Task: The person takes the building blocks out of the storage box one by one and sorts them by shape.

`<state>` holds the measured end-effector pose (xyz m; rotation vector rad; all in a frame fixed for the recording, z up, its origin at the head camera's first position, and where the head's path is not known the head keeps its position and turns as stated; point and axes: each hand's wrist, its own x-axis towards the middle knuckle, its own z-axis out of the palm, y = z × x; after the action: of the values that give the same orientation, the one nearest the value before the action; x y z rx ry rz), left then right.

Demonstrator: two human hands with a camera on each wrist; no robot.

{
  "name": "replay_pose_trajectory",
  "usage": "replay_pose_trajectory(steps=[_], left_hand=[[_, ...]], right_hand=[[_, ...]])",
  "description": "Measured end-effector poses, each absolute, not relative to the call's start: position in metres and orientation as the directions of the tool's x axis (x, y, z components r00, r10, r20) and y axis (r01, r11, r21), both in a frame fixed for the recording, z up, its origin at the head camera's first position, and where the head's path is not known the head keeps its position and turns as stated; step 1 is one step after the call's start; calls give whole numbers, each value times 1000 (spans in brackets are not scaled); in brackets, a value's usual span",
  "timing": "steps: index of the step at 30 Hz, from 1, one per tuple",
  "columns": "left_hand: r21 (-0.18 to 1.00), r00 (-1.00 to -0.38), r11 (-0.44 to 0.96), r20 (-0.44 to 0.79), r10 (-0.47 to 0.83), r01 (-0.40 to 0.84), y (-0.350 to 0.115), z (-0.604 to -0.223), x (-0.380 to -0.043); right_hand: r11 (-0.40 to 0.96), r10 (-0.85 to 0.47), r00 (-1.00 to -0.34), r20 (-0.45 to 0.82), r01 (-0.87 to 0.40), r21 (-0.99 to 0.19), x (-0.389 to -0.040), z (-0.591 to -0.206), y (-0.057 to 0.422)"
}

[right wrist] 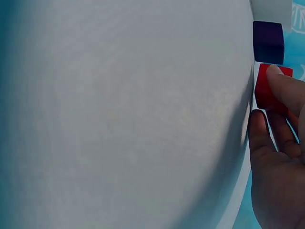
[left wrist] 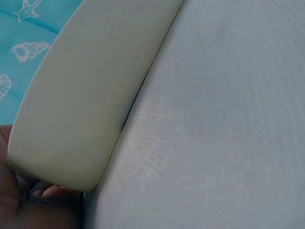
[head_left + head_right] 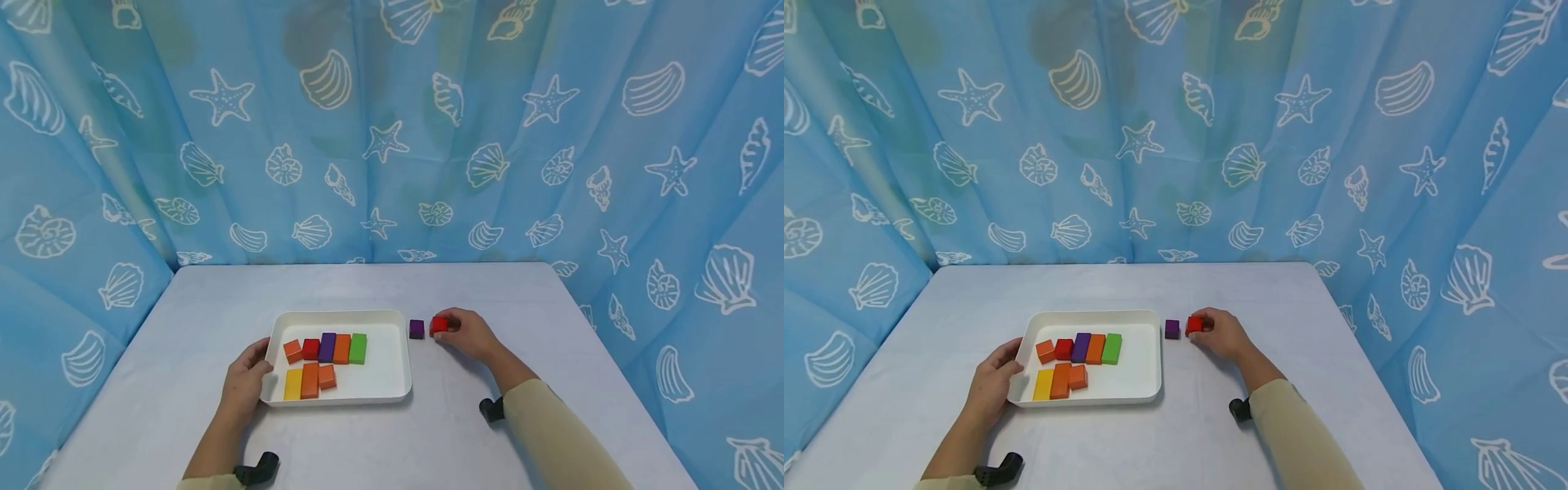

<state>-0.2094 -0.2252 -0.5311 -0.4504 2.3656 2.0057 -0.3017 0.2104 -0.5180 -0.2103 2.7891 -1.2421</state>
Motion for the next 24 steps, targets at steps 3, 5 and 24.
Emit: replay_pose_trajectory(steps=[3,5,24], left_hand=[[967,-960,138,-183,-210,-214,-225,-532,-208],[968,-961,137,-180,-211,-211,-226,-532,-207],[972,-964,133,-163,-209,-194,-224,-532,-208]], right_hand=[[676,-175,-984,-25,-102,-729,-304,-518,209],[680,-179,-983,-35,-98,-726,-306,-518,208],[733,-188,-979,-84,-83,-675,-305,-515,204]])
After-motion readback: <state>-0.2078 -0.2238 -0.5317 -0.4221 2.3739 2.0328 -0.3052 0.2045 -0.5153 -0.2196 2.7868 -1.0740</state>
